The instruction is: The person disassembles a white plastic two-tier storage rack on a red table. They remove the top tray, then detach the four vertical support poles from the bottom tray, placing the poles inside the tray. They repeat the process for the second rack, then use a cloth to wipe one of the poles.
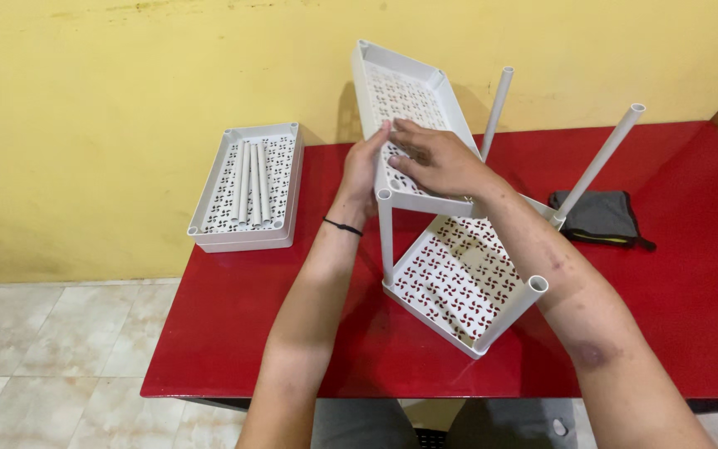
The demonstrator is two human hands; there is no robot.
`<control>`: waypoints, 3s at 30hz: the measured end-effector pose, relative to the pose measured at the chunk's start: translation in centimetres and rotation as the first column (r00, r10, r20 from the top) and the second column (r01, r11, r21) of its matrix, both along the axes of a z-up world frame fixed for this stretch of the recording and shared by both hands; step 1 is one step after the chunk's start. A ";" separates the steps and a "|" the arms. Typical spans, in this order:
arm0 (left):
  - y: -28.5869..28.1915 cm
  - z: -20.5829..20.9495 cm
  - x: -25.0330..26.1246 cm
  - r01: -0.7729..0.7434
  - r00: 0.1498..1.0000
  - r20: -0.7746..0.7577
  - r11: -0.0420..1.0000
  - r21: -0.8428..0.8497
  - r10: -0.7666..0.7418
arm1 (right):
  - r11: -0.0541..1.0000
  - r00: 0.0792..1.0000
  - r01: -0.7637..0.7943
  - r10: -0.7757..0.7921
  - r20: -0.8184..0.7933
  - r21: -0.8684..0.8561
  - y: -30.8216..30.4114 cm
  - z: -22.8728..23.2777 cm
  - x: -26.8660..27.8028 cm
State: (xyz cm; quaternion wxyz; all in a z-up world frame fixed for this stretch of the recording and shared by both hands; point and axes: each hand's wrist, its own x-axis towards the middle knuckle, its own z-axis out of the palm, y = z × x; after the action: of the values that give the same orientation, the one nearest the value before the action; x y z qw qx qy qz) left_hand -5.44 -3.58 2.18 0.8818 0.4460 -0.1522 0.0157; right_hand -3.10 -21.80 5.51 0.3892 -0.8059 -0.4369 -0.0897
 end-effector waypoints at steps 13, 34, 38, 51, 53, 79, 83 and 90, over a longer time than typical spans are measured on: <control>9.2 -6.5 -0.1 -0.174 0.935 -0.283 0.971 0.162 0.215 | 0.939 0.862 0.247 -0.325 -0.389 -0.238 -0.6 -6.5 1.3; 12.7 -13.3 1.6 -0.269 0.808 0.501 -0.563 0.781 0.310 | 0.944 0.976 0.056 -0.120 -0.179 -0.326 5.9 -11.3 1.7; 12.3 -14.5 2.1 -0.289 0.780 0.547 -0.600 0.746 0.305 | 0.944 0.988 0.049 -0.094 -0.124 -0.328 6.2 -11.7 2.4; 8.7 -9.4 -1.0 -0.308 0.835 0.377 -0.227 0.924 0.401 | 0.899 0.964 0.025 -0.137 -0.227 -0.438 3.4 -7.9 0.7; 7.4 -7.7 -3.4 -0.444 0.873 0.365 0.213 0.870 0.325 | 0.857 0.959 0.088 -0.211 -0.191 -0.507 1.0 -7.1 -0.3; -3.2 -10.9 -10.9 -0.669 0.727 0.685 0.172 0.723 -0.048 | 0.847 0.789 0.449 -0.227 -0.570 0.284 -18.5 -14.4 0.3; -4.4 -10.6 -9.3 -0.701 0.710 0.690 0.046 0.712 0.143 | 0.748 0.847 0.350 0.006 -0.532 0.564 -18.3 -13.9 -0.8; -3.8 -9.8 -10.1 -0.928 0.365 0.928 -0.107 0.356 -0.076 | 0.895 0.937 0.348 -0.335 -0.095 0.279 -14.3 -12.1 -5.4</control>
State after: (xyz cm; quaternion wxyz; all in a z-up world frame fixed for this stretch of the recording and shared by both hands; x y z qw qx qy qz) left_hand -15.52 -7.35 -7.66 0.1249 0.8478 -0.2661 0.4414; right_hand -8.51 -36.08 -6.57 0.4913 -0.8058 -0.2619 -0.2020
